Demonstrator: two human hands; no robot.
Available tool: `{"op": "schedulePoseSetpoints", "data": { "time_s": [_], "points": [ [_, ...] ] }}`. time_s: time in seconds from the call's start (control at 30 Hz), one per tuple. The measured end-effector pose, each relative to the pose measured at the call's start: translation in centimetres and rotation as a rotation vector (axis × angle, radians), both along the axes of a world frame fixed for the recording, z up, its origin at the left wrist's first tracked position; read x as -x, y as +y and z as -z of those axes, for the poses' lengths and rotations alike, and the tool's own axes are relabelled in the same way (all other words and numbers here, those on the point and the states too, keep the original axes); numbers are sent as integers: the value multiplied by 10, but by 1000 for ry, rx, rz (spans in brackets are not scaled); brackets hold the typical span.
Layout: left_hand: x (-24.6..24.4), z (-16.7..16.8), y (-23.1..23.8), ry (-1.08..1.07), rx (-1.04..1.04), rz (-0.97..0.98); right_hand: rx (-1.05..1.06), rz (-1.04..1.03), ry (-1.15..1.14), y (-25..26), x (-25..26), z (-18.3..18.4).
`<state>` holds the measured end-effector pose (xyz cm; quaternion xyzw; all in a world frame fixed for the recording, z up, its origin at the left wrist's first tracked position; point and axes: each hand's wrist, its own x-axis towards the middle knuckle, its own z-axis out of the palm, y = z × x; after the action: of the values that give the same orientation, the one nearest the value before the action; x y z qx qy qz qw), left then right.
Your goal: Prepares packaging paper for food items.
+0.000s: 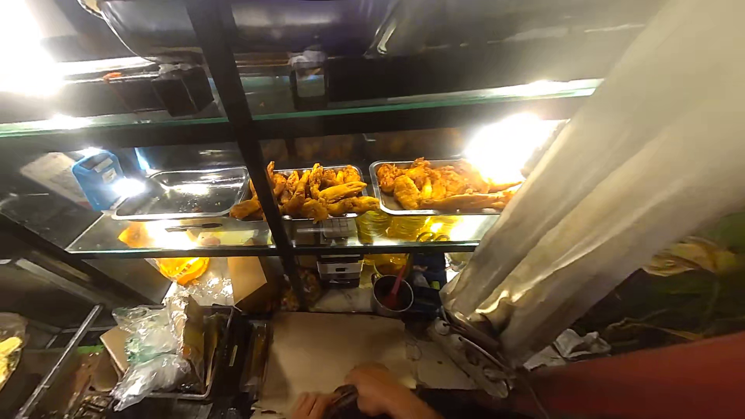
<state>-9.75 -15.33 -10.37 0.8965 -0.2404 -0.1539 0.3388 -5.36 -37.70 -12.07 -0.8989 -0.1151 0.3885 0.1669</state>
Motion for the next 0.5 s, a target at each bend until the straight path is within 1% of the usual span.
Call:
{"op": "schedulePoseSetpoints", "data": {
  "time_s": [0.03, 0.07, 0.13, 0.27, 0.33, 0.4, 0.47, 0.5],
  "points": [
    [-11, 9, 2, -125, -129, 51, 0, 1, 21, -2, -10, -2],
    [-22, 19, 4, -174, -256, 93, -7, 10, 46, -4, -18, -4],
    [-43, 35, 10, -169, -447, 155, -26, 51, 116, -14, -33, -6],
    [-68, 47, 27, -163, -518, 247, -68, 107, 215, -36, -40, 10],
    [-81, 43, 25, -27, -583, 334, -69, 137, 240, -41, -37, 12],
    [-97, 42, 19, 113, -641, 396, -59, 168, 196, -42, -28, 7],
    [-113, 47, 15, 161, -619, 436, 1, 148, 14, -40, -8, -4],
    [-120, 49, 15, 169, -592, 448, 45, 120, -120, -36, 3, -7]
  ]
}}
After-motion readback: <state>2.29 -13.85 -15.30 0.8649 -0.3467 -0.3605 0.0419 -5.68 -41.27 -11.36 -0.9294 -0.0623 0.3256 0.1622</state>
